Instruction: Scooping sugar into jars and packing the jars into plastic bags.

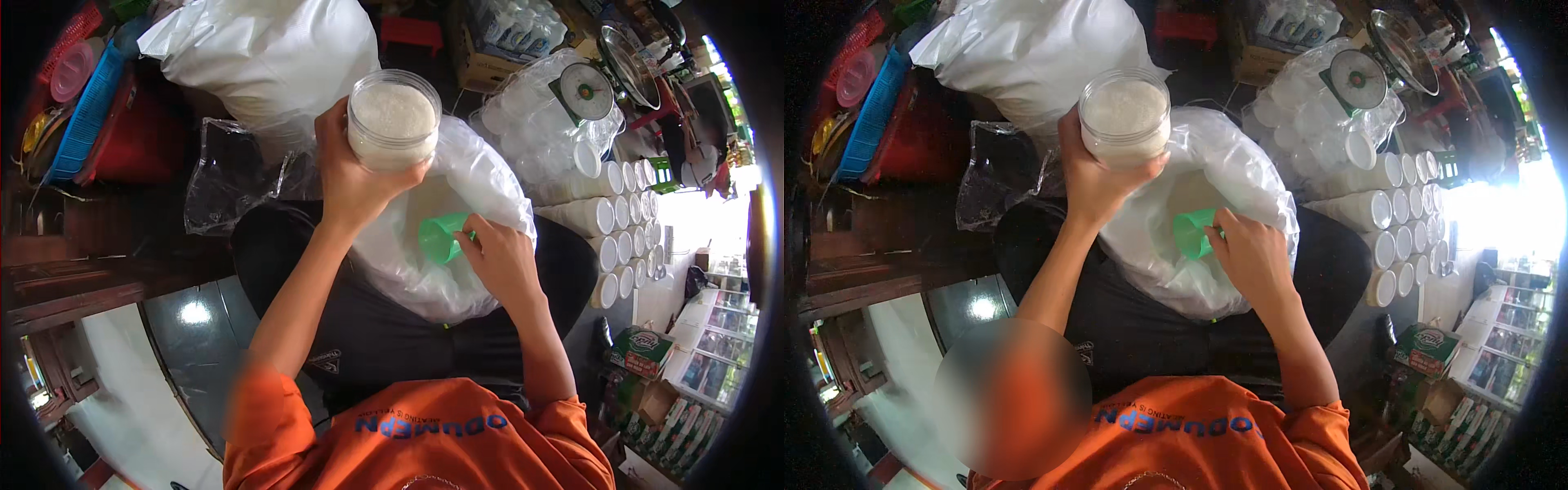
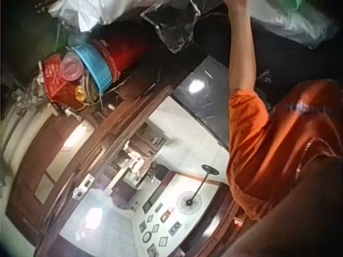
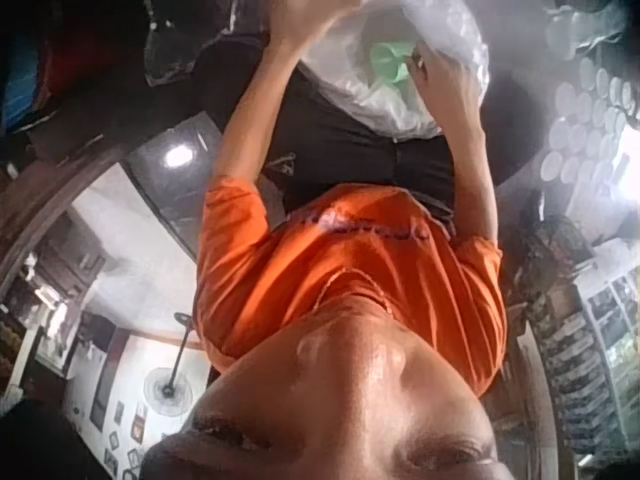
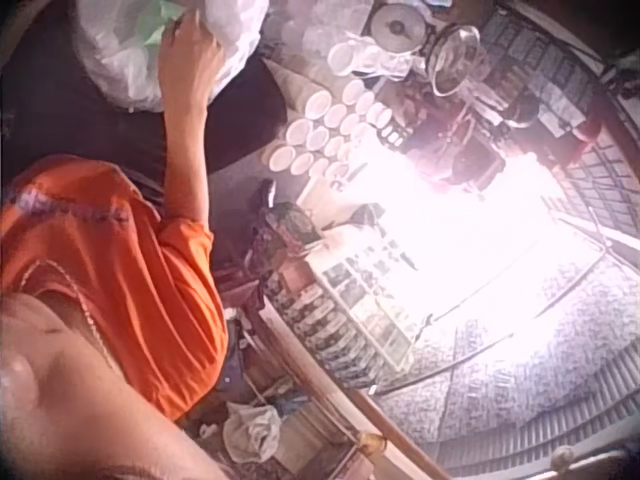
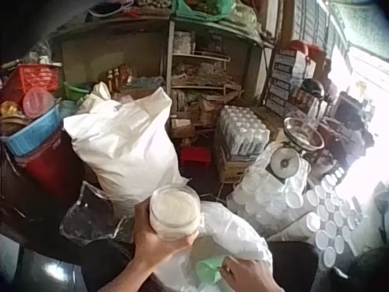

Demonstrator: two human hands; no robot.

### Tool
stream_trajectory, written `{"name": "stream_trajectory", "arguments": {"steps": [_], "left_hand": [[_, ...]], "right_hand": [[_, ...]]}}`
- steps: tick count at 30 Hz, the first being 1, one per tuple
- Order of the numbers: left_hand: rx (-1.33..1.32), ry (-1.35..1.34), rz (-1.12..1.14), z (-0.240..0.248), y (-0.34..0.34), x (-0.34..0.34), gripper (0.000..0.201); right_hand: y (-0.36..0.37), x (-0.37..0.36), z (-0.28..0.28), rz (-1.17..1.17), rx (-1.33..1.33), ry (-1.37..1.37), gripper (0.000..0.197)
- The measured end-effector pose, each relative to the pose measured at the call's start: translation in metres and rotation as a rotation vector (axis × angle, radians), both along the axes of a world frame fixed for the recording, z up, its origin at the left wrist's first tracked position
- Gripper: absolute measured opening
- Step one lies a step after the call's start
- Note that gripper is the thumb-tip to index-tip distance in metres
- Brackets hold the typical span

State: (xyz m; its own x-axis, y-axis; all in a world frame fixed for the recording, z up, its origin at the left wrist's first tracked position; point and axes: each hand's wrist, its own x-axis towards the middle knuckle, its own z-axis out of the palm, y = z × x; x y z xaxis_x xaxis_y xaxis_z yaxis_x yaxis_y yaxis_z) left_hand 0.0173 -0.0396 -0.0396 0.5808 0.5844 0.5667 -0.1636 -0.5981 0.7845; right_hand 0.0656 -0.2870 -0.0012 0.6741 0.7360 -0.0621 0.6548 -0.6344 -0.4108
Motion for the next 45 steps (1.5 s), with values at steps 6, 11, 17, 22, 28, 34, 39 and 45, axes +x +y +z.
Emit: {"name": "stream_trajectory", "arguments": {"steps": [6,11,17,22,28,34,39,45], "left_hand": [[0.059,0.051,-0.005,0.005,0.002,0.001,0.101],[0.056,0.031,-0.013,0.002,-0.001,-0.009,0.101],[0.009,0.076,0.020,0.000,0.002,-0.003,0.100],[0.055,0.089,0.020,0.000,-0.003,-0.006,0.101],[0.026,0.101,0.013,-0.002,0.000,0.000,0.100],[-0.077,0.073,-0.067,-0.002,0.000,-0.005,0.099],[-0.069,0.057,-0.111,0.000,-0.003,-0.007,0.100],[0.019,0.096,-0.171,0.004,-0.011,-0.006,0.101]], "right_hand": [[0.005,0.004,0.002,-0.008,-0.033,-0.018,0.021],[-0.004,-0.004,0.001,0.024,-0.013,-0.032,0.021],[-0.001,0.001,0.006,-0.014,-0.015,-0.002,0.020],[-0.005,-0.003,0.001,0.006,0.003,-0.011,0.021],[-0.002,0.003,0.008,-0.001,-0.024,-0.018,0.022],[-0.008,0.009,0.012,-0.098,-0.039,-0.045,0.021],[-0.008,0.009,0.005,-0.128,-0.008,-0.042,0.020],[-0.003,0.010,-0.008,-0.090,0.030,0.000,0.019]]}}
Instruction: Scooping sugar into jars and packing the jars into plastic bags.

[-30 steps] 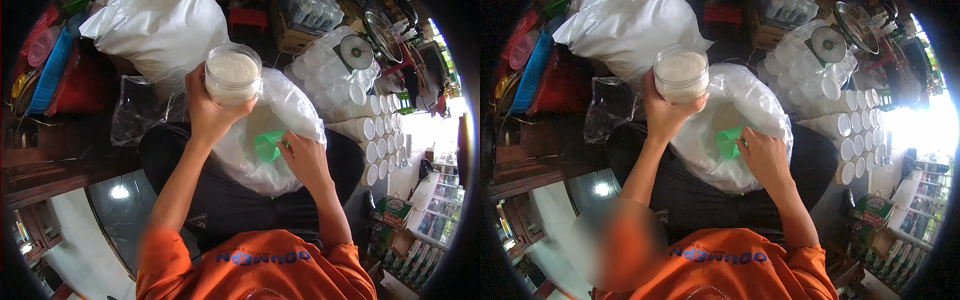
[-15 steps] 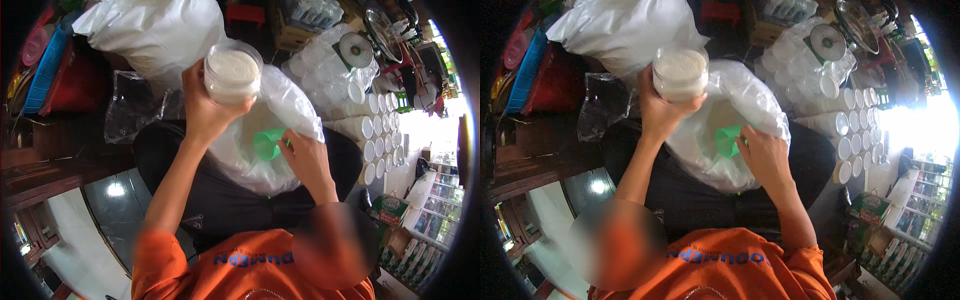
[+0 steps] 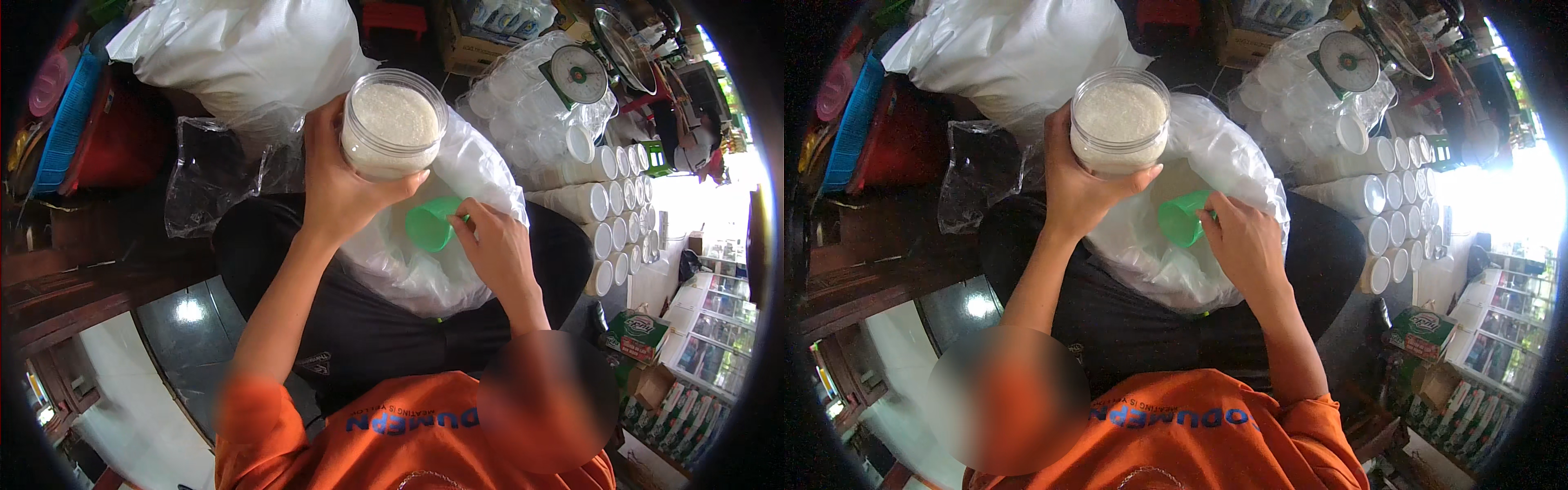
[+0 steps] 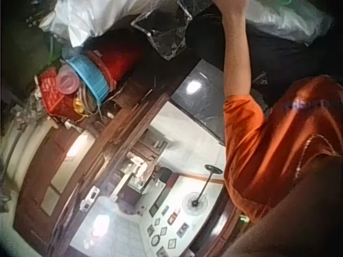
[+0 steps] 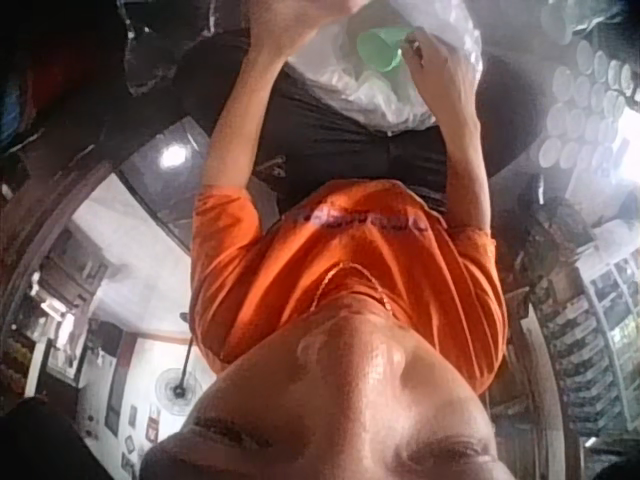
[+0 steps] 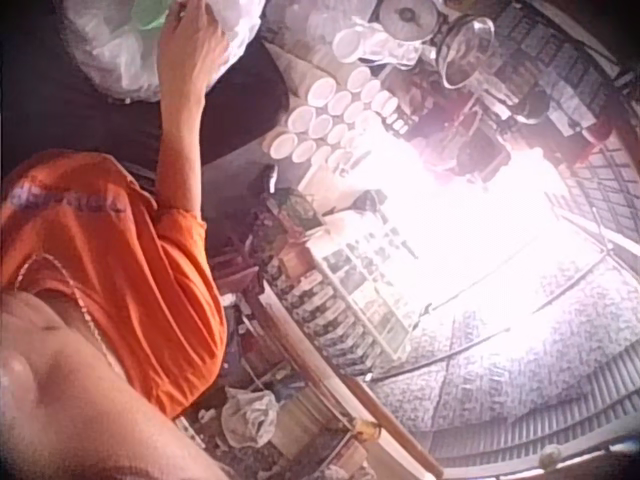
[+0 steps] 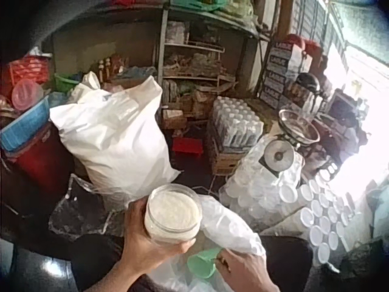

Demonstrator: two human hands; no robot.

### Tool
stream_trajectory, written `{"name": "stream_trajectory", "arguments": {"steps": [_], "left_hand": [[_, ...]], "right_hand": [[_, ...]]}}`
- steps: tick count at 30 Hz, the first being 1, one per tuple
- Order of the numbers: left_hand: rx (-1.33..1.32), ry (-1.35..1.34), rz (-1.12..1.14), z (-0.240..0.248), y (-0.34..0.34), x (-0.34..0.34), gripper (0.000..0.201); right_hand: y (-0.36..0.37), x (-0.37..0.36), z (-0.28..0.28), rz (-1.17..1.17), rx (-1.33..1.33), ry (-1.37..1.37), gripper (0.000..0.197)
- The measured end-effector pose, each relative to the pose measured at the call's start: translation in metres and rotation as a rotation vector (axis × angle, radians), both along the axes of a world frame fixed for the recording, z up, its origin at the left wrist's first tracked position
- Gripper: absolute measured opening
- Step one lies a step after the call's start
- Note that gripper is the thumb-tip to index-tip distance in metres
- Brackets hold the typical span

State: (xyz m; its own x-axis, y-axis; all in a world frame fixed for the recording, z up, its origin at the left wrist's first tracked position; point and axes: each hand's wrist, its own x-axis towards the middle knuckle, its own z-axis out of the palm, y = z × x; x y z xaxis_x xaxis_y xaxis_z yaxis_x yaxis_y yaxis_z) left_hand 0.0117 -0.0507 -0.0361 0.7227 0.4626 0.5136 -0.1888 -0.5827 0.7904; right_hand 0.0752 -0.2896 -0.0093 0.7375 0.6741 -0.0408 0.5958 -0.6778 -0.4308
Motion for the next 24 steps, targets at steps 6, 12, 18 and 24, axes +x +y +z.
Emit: {"name": "stream_trajectory", "arguments": {"steps": [6,12,18,24], "left_hand": [[-0.075,-0.052,-0.034,0.012,-0.012,0.010,0.101],[-0.117,-0.003,-0.079,0.017,-0.032,0.021,0.102],[-0.131,0.012,-0.132,0.024,-0.059,0.030,0.105],[-0.220,0.042,-0.311,0.031,-0.089,0.040,0.106]], "right_hand": [[-0.004,0.002,-0.005,0.042,0.054,0.021,0.017],[-0.013,0.004,-0.012,0.120,0.109,0.047,0.019],[-0.028,0.016,0.042,-0.027,0.439,0.063,0.047],[-0.055,0.032,0.040,0.088,0.705,0.264,0.114]]}}
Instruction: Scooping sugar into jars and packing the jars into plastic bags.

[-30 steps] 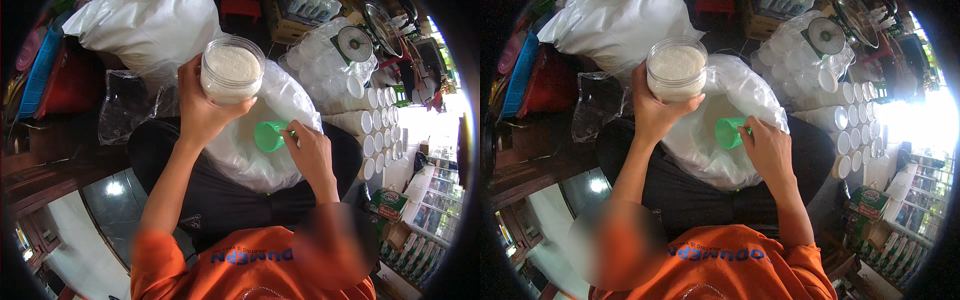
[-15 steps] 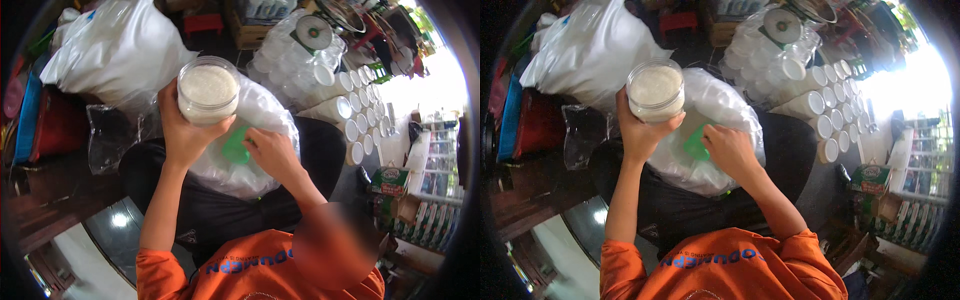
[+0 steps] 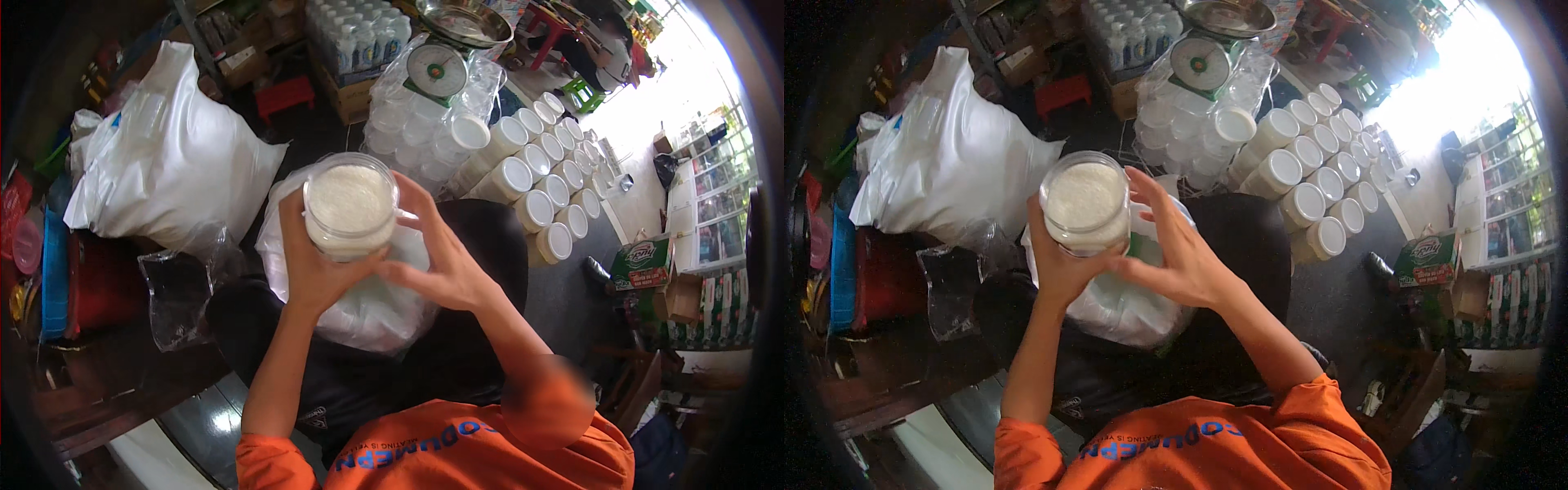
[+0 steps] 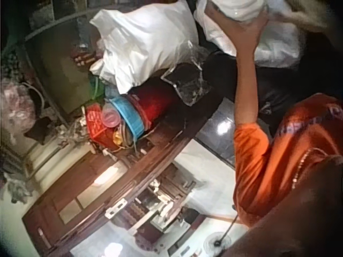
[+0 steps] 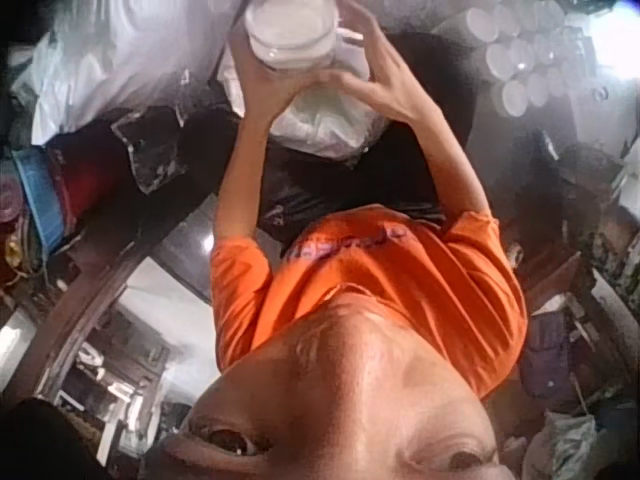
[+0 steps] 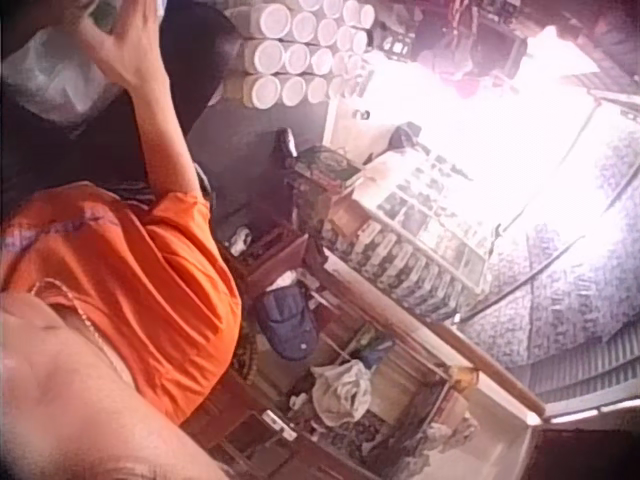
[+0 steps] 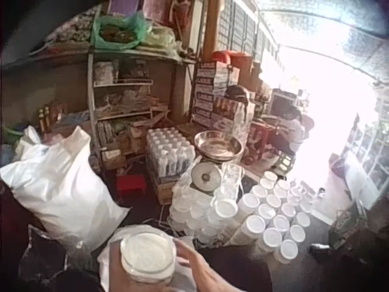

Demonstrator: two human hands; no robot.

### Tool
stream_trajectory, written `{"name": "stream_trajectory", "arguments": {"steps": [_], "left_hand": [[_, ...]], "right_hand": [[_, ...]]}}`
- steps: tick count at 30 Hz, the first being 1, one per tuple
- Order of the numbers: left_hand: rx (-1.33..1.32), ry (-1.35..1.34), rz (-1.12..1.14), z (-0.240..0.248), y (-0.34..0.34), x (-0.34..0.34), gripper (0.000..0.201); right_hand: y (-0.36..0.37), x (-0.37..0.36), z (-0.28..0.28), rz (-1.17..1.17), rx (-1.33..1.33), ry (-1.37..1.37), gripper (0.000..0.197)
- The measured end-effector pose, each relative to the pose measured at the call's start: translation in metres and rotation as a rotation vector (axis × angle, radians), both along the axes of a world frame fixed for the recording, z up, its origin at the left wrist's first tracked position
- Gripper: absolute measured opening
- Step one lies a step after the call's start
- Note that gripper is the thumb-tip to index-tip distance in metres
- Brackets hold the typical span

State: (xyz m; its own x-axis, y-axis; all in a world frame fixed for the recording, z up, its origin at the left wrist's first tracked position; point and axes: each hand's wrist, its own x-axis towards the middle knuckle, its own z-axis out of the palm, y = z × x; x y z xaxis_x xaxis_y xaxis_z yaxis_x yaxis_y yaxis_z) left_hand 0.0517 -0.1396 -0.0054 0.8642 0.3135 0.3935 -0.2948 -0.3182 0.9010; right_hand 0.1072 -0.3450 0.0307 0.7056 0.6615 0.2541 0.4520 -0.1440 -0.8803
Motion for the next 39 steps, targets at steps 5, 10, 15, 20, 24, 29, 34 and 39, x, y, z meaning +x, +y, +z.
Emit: {"name": "stream_trajectory", "arguments": {"steps": [5,10,15,20,24,29,34,39], "left_hand": [[0.274,-0.090,-0.008,0.004,-0.027,0.015,0.110],[0.149,-0.144,-0.204,0.027,-0.040,0.043,0.134],[0.104,-0.259,-0.173,0.068,-0.054,0.075,0.131],[-0.094,-0.010,-0.119,0.032,-0.029,0.083,0.088],[-0.142,0.035,-0.143,0.031,-0.024,0.091,0.066],[-0.186,0.043,-0.193,0.037,-0.026,0.101,0.057],[-0.170,0.058,-0.207,0.038,-0.026,0.106,0.054],[-0.145,0.058,-0.228,0.036,-0.031,0.110,0.052]], "right_hand": [[-0.005,-0.006,0.017,-0.231,-0.130,-0.088,0.125],[-0.018,0.018,0.056,-0.411,-0.026,0.026,0.116],[-0.034,0.096,0.106,-0.479,0.187,-0.125,0.094],[-0.038,0.215,0.179,-0.512,0.181,-0.373,0.090],[-0.016,0.308,0.182,-0.459,0.200,-0.350,0.095],[-0.025,0.408,0.130,-0.598,0.078,-0.459,0.074],[-0.021,0.426,0.108,-0.593,-0.027,-0.393,0.061],[-0.021,0.421,0.101,-0.346,0.208,-0.273,0.080]]}}
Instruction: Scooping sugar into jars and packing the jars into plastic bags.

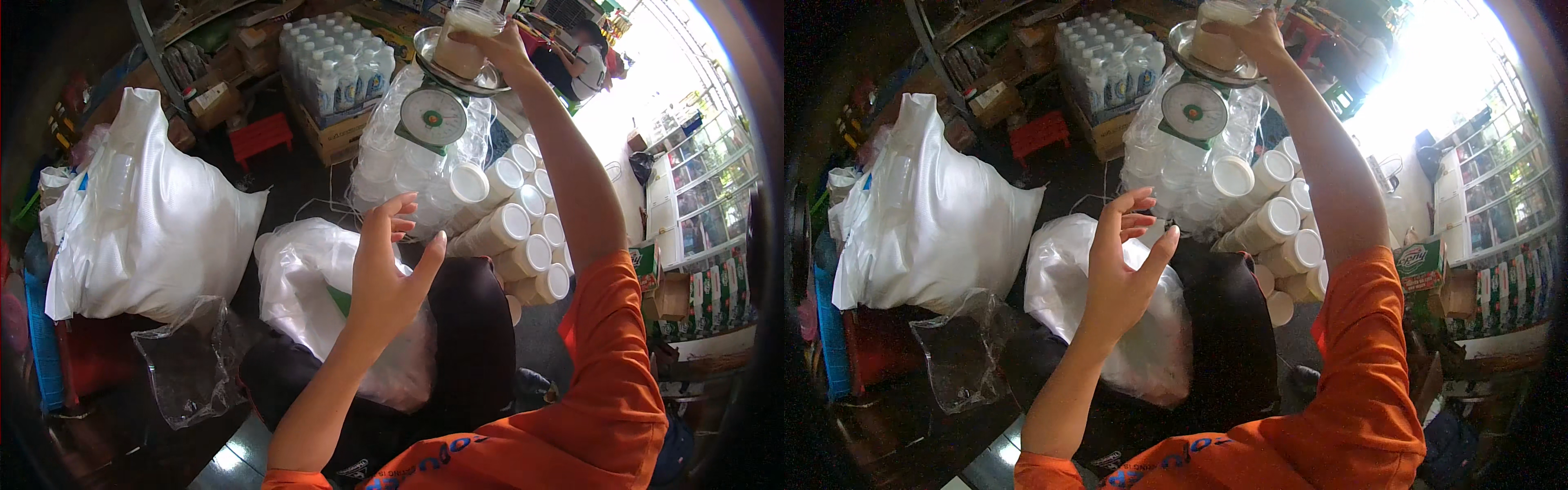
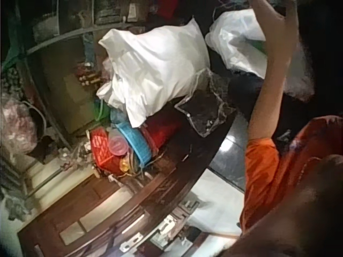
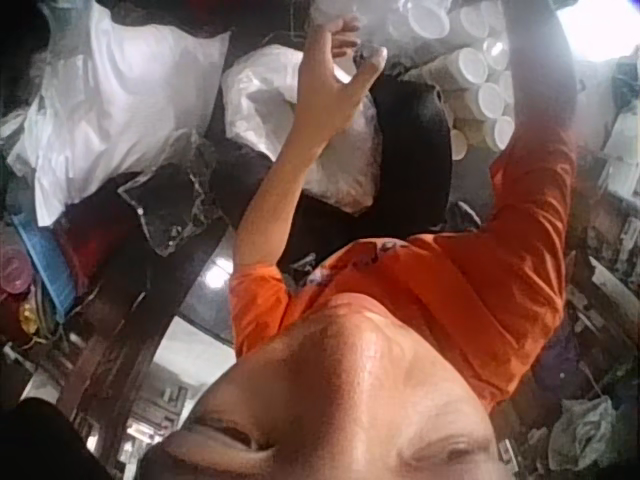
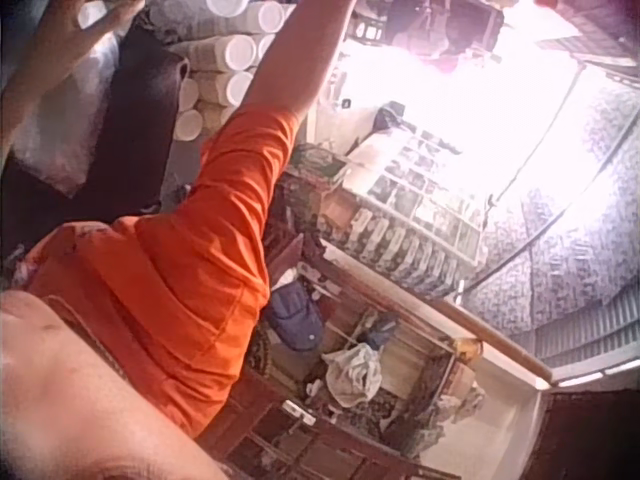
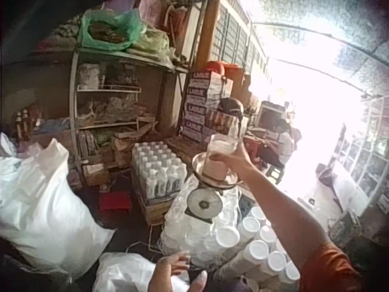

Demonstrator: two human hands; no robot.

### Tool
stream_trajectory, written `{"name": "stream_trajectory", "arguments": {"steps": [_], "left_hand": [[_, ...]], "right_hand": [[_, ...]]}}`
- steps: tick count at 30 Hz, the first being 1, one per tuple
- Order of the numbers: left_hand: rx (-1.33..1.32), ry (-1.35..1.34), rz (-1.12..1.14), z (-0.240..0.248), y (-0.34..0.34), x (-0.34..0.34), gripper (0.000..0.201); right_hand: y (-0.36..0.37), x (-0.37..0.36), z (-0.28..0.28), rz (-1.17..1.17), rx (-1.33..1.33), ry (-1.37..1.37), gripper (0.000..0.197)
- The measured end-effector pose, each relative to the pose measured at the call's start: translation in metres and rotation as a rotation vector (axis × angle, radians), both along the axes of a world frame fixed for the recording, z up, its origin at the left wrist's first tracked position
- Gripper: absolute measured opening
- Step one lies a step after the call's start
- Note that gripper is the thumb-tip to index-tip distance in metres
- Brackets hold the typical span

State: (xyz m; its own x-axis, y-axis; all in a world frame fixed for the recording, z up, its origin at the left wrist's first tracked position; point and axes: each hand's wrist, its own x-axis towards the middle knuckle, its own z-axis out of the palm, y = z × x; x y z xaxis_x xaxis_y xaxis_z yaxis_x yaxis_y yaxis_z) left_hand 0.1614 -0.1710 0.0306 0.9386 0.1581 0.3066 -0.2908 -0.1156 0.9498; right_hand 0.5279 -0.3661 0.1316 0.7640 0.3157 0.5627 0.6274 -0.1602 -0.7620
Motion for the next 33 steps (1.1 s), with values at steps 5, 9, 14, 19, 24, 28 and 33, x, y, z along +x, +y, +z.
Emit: {"name": "stream_trajectory", "arguments": {"steps": [5,9,14,19,24,28,33], "left_hand": [[-0.017,0.013,-0.013,-0.001,-0.004,0.002,0.050],[-0.016,0.046,-0.012,-0.003,-0.006,0.003,0.049],[0.006,0.062,-0.003,-0.003,-0.006,0.000,0.049],[-0.019,0.038,-0.006,-0.011,-0.011,0.005,0.051],[0.005,0.052,0.001,-0.012,-0.010,0.006,0.048],[0.006,0.052,0.019,-0.019,-0.011,0.012,0.048],[-0.017,0.087,0.000,-0.025,-0.014,0.018,0.052]], "right_hand": [[0.000,-0.006,-0.004,-0.095,0.054,0.033,0.068],[-0.021,-0.028,-0.009,-0.350,-0.155,-0.050,0.061],[-0.071,-0.136,-0.062,-0.780,-0.206,-0.559,0.088],[-0.093,-0.198,-0.166,-0.720,-0.501,0.104,0.103],[-0.079,-0.207,-0.213,-0.626,-0.687,0.199,0.119],[-0.080,-0.193,-0.224,-0.652,-0.664,0.210,0.120],[-0.083,-0.199,-0.212,-0.599,-0.586,0.202,0.113]]}}
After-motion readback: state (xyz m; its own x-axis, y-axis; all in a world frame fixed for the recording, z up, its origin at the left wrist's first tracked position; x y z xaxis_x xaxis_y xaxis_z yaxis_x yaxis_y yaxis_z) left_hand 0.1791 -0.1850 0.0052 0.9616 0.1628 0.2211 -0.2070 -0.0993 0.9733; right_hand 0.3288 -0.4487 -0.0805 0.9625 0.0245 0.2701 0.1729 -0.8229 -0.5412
